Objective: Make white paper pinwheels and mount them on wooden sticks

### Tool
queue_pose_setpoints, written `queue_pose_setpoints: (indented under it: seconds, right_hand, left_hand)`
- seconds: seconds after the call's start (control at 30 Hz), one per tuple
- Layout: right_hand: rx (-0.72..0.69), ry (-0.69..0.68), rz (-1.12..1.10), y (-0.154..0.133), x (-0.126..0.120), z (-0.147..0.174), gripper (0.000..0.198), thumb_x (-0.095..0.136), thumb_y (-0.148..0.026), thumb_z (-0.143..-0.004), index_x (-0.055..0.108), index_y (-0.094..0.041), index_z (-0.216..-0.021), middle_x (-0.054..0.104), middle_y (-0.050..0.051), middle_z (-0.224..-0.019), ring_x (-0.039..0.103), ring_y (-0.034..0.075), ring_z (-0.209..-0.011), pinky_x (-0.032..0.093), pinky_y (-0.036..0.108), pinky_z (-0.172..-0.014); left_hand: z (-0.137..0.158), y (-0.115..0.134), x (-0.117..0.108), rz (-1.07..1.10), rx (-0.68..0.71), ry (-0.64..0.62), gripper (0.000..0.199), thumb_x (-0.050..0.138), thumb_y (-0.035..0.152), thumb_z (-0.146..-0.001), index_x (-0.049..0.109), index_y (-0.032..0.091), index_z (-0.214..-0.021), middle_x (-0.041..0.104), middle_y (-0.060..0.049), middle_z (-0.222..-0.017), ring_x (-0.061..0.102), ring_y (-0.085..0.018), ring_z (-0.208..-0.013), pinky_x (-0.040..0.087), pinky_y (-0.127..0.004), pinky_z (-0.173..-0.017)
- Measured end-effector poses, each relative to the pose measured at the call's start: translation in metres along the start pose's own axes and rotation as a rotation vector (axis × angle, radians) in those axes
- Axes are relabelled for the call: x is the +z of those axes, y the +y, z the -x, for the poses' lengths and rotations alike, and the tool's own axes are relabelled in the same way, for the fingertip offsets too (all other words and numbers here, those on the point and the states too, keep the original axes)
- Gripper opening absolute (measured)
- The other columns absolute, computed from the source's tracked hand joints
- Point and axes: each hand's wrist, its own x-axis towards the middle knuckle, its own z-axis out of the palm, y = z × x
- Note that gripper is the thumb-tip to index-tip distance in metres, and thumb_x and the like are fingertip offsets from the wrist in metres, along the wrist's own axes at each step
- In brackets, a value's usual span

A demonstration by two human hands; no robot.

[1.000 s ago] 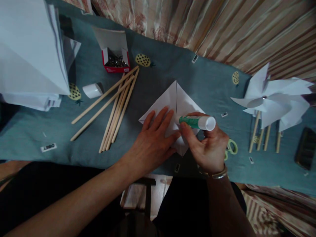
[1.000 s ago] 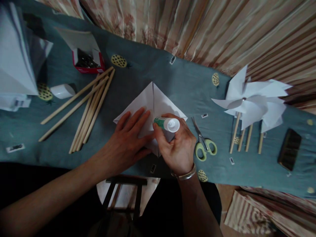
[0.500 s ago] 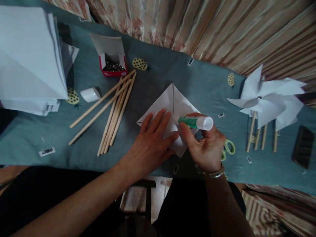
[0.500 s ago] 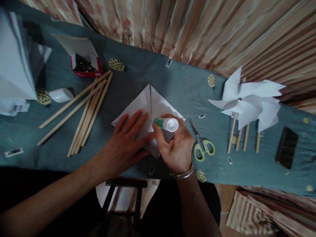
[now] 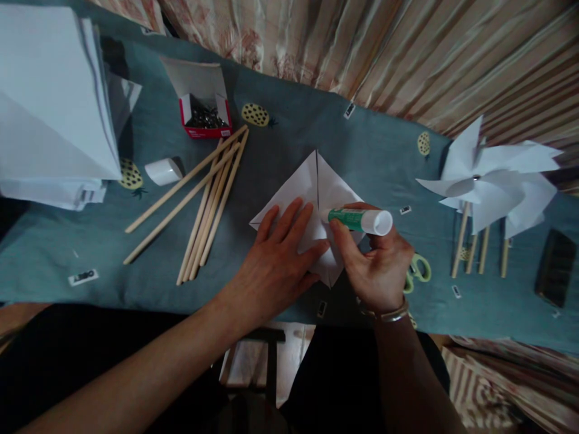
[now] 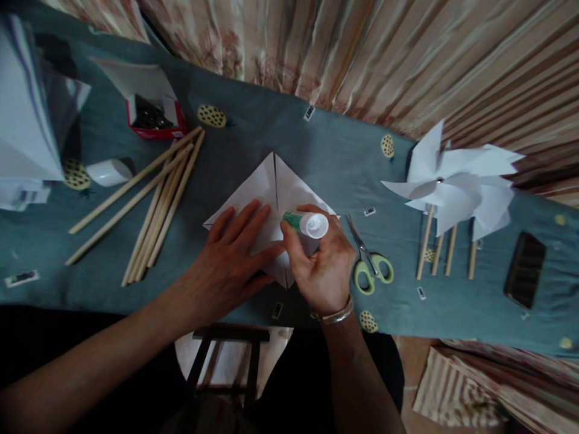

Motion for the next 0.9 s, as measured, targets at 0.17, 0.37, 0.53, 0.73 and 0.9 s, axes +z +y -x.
queue_pose_setpoints:
  seconds: [0.17, 0.37, 0.53, 0.73, 0.9]
  right_hand:
    - [0.011, 0.005, -0.004, -0.0004, -0.0002, -0.0002, 0.020, 0.068, -0.032, -0.087, 0.068, -0.018, -0.101, 0.077, 0.005, -0.096, 0.073, 0.021, -0.089, 0.059, 0.035, -0.080]
    - [-0.029, -0.019, 0.016, -0.0002, -0.0028, -0.0027, 0.018, 0.066, -0.030, -0.087, 0.068, -0.018, -0.099, 0.077, 0.006, -0.095, 0.074, 0.021, -0.088, 0.059, 0.036, -0.080]
    - [0.005, -0.027, 0.013, -0.0002, -0.0029, -0.0026, 0.018, 0.066, -0.032, -0.087, 0.068, -0.019, -0.100, 0.077, 0.006, -0.094, 0.073, 0.022, -0.087, 0.059, 0.037, -0.079]
    - [0.044, -0.018, 0.004, -0.0007, -0.0010, -0.0017, 0.020, 0.066, -0.035, -0.087, 0.068, -0.020, -0.099, 0.077, 0.006, -0.093, 0.073, 0.022, -0.086, 0.059, 0.038, -0.078]
    - [0.051, -0.023, -0.003, -0.0008, 0.0002, -0.0018, 0.021, 0.066, -0.037, -0.087, 0.068, -0.020, -0.100, 0.077, 0.006, -0.095, 0.074, 0.023, -0.088, 0.059, 0.038, -0.080]
  left_hand:
    - [-0.0007, 0.0007, -0.0026, 0.002, 0.000, -0.009, 0.053, 0.075, 0.037, -0.081, 0.058, 0.023, -0.129, 0.034, -0.020, -0.156, 0.026, -0.042, -0.147, 0.025, -0.065, -0.115]
    - [0.0001, -0.0003, 0.0020, -0.006, 0.005, 0.035, 0.058, 0.077, 0.039, -0.078, 0.057, 0.024, -0.130, 0.036, -0.019, -0.155, 0.027, -0.041, -0.147, 0.026, -0.064, -0.115]
    - [0.0005, -0.0002, 0.0016, -0.009, 0.007, 0.018, 0.056, 0.075, 0.039, -0.080, 0.056, 0.024, -0.130, 0.036, -0.019, -0.156, 0.026, -0.041, -0.147, 0.026, -0.065, -0.115]
    - [0.0007, -0.0001, 0.0012, -0.007, 0.009, 0.025, 0.052, 0.074, 0.038, -0.081, 0.057, 0.024, -0.129, 0.034, -0.018, -0.156, 0.025, -0.040, -0.148, 0.025, -0.064, -0.115]
    - [0.0008, -0.0003, 0.0028, -0.008, 0.009, 0.030, 0.052, 0.073, 0.038, -0.082, 0.057, 0.024, -0.129, 0.034, -0.018, -0.157, 0.024, -0.040, -0.148, 0.025, -0.064, -0.115]
